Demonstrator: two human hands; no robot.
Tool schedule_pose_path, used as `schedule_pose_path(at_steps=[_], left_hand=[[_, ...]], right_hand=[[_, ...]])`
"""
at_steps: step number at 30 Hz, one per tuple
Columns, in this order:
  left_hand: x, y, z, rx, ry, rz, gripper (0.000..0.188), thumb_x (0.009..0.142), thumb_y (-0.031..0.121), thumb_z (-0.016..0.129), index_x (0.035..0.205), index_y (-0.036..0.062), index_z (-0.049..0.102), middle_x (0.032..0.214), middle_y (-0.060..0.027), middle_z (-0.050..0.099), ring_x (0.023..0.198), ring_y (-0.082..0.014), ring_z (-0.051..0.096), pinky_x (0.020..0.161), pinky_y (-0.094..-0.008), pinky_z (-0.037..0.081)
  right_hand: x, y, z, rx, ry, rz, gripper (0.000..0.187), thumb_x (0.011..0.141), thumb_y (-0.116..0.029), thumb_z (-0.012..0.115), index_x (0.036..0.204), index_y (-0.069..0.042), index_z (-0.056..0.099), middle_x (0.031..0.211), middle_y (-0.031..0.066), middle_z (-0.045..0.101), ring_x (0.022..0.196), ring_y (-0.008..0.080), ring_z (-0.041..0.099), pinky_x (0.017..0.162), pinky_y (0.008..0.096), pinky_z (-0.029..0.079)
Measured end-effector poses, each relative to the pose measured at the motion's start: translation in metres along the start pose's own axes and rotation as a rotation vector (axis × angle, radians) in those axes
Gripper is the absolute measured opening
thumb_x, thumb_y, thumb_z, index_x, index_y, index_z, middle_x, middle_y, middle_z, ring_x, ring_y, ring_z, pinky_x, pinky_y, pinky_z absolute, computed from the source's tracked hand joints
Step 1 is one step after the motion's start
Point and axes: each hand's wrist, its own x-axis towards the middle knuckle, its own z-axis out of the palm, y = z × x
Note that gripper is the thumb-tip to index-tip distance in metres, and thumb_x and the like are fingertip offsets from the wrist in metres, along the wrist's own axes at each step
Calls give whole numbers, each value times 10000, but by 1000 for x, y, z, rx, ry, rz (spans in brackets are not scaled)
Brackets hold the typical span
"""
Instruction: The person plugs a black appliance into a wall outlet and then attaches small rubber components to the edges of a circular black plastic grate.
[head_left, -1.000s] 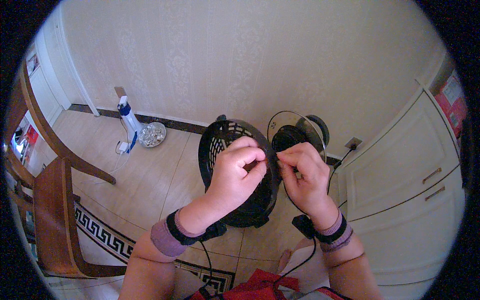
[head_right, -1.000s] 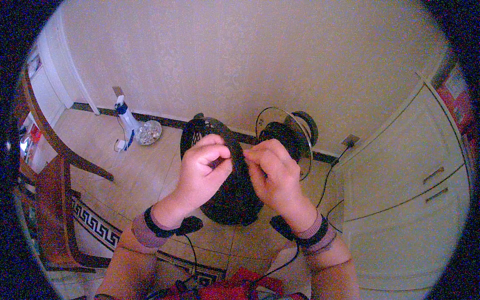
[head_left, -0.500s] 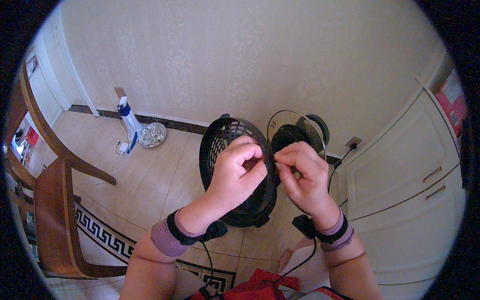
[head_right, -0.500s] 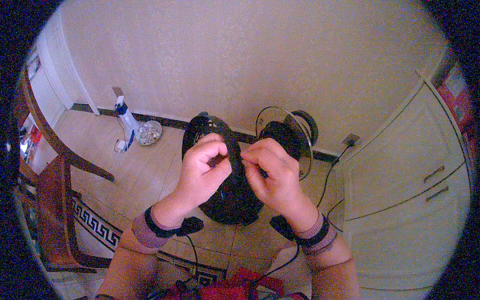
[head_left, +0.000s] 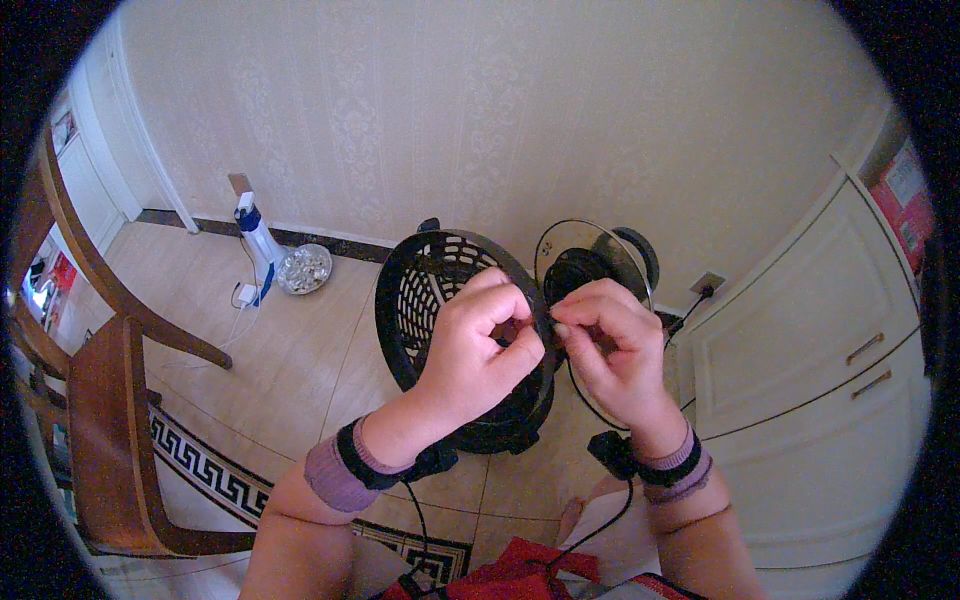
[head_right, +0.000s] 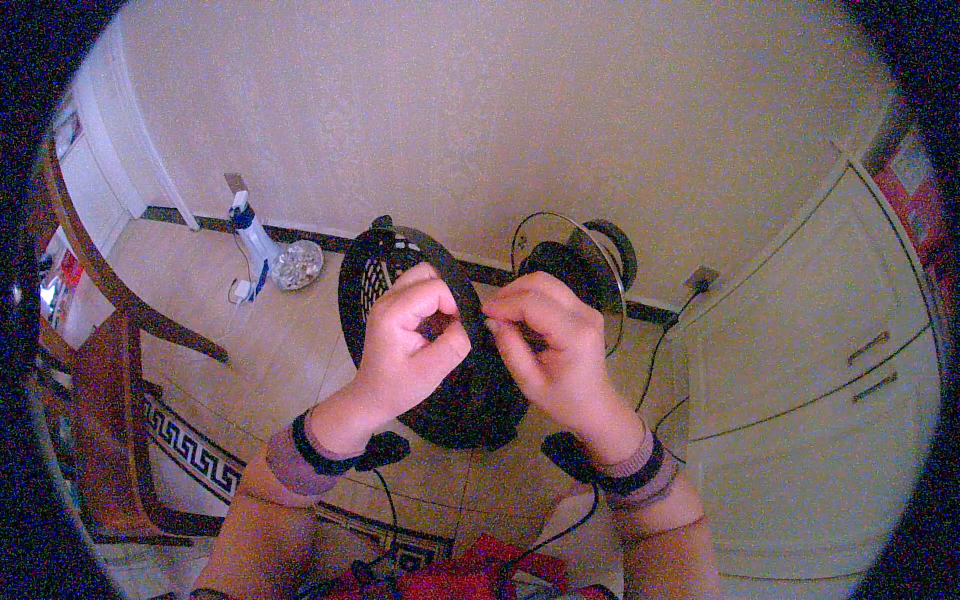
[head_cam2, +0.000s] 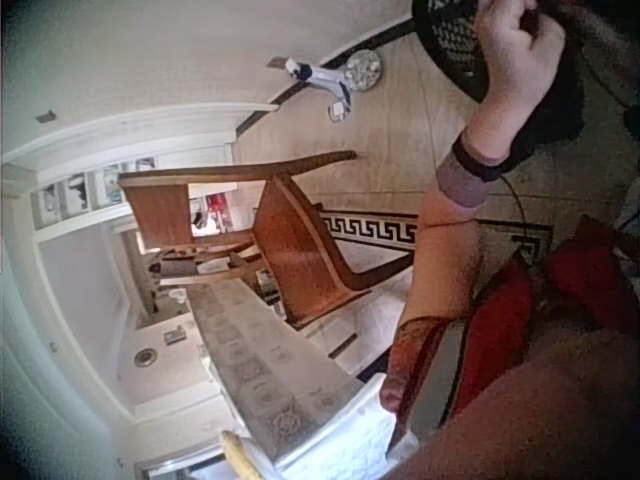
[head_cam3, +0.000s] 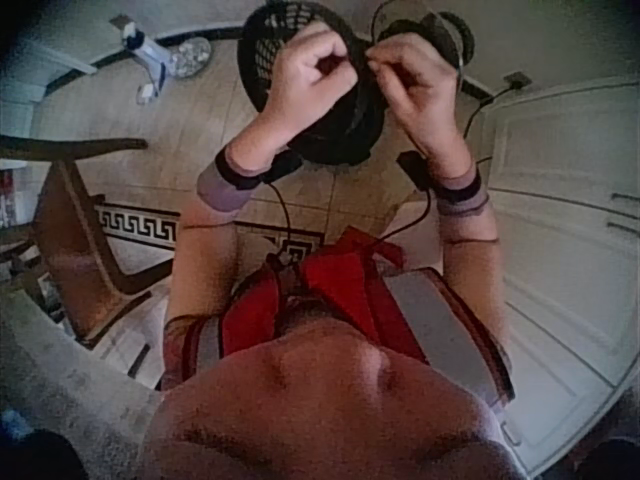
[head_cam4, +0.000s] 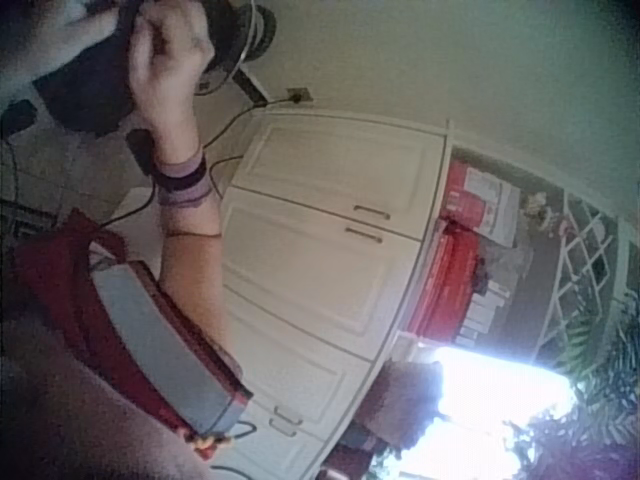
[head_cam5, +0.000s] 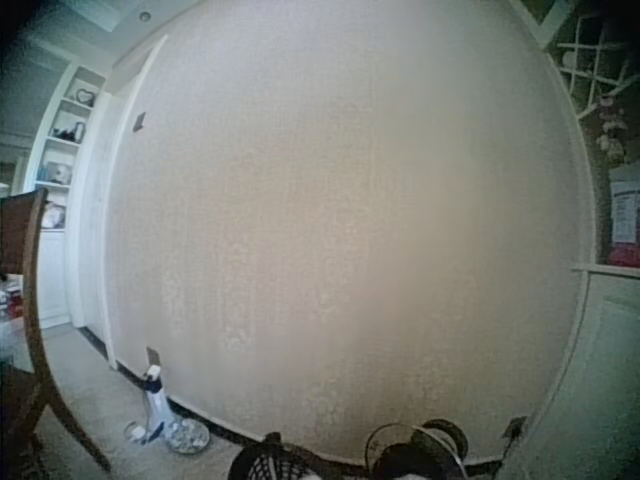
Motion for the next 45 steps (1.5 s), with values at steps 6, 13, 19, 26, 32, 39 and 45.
schedule_pose_path(at_steps=[6,13,19,26,32,39,45], left_hand=[[1,0,-3,91,-6,122,100,701,-9,620,715,21,526,700,-42,440,622,-154,462,522,-269,372],[2,5,-3,130,-13,125,104,702,-13,631,737,9,535,722,-57,477,633,-162,489,537,-268,398],[2,-4,-3,150,60,207,105,767,-61,640,861,-46,596,895,-116,579,709,-178,608,584,-246,482],[-1,-3,-3,118,17,194,114,756,-87,626,859,-39,618,912,-126,608,750,-200,606,630,-268,477],[-2,4,0,97,-6,123,101,731,-71,636,783,-15,570,791,-85,542,699,-189,544,605,-280,437],[-2,9,2,82,1,90,95,745,-56,637,763,-23,550,777,-57,495,625,-113,528,520,-227,430],[3,6,-4,45,23,108,94,750,-55,630,768,-21,544,801,-44,485,631,-82,533,519,-207,434]], right_hand=[[0,-2,-2,49,-24,40,100,735,29,669,829,3,645,824,126,626,753,256,632,643,327,504],[-1,-1,-3,-12,12,-43,100,728,27,674,822,5,647,831,137,636,756,267,634,650,330,508],[1,-3,-4,-55,28,-54,137,718,63,674,838,4,644,824,138,636,747,272,633,649,333,511],[-1,-5,-4,-75,36,-40,163,718,79,672,853,-6,641,793,133,627,706,279,625,618,339,511],[0,-7,-8,-163,30,-136,162,724,98,659,851,1,632,805,129,629,690,254,619,582,310,498],[-1,-6,-6,-95,30,-87,163,722,91,646,857,0,631,803,137,619,742,292,633,636,340,520],[-1,-15,-2,152,-5,107,235,741,3,663,970,9,614,986,151,613,834,257,639,721,325,527]])
